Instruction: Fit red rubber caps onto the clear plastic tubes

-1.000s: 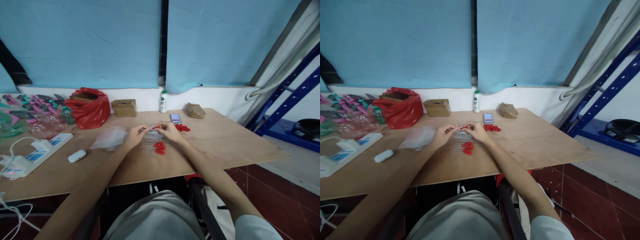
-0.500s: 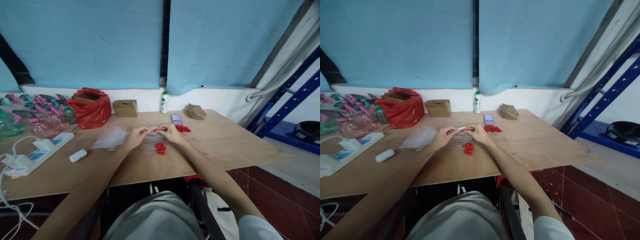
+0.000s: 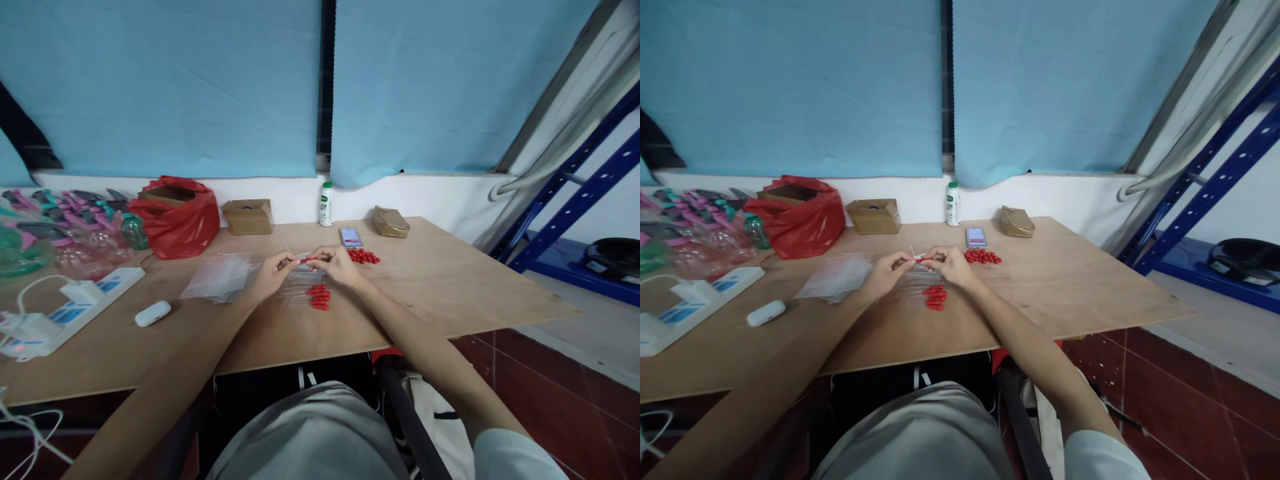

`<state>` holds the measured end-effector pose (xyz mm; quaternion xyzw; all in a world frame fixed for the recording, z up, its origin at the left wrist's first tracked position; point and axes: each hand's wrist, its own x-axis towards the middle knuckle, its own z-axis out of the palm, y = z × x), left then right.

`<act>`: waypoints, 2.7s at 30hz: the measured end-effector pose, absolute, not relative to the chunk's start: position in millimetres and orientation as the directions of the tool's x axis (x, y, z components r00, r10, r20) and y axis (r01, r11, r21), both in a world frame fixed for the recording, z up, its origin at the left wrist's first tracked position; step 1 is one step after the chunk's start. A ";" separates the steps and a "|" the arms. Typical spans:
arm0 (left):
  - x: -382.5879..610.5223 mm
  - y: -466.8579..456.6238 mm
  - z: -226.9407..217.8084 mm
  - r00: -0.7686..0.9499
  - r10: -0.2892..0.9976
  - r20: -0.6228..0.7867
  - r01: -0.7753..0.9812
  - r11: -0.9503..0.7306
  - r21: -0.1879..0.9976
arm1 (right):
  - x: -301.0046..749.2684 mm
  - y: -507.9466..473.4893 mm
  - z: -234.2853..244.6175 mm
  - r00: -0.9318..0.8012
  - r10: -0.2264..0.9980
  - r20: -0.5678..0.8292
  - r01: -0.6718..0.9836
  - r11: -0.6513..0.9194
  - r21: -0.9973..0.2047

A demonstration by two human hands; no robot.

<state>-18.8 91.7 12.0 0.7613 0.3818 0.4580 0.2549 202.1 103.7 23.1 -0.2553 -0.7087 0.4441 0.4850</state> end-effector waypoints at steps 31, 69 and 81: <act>-22.5 91.1 8.2 0.402 0.871 0.283 0.223 -0.393 0.892 | 210.6 102.2 23.4 -0.523 0.750 0.404 0.020 0.484 -0.875; -21.4 91.8 8.6 0.261 0.781 0.568 0.512 -0.611 0.604 | 212.6 105.1 23.8 -0.493 0.731 0.473 0.125 0.597 -0.792; -21.4 91.5 9.0 0.320 0.734 0.599 0.567 -0.655 0.500 | 212.3 106.5 23.6 -0.499 0.713 0.492 0.281 0.670 -0.687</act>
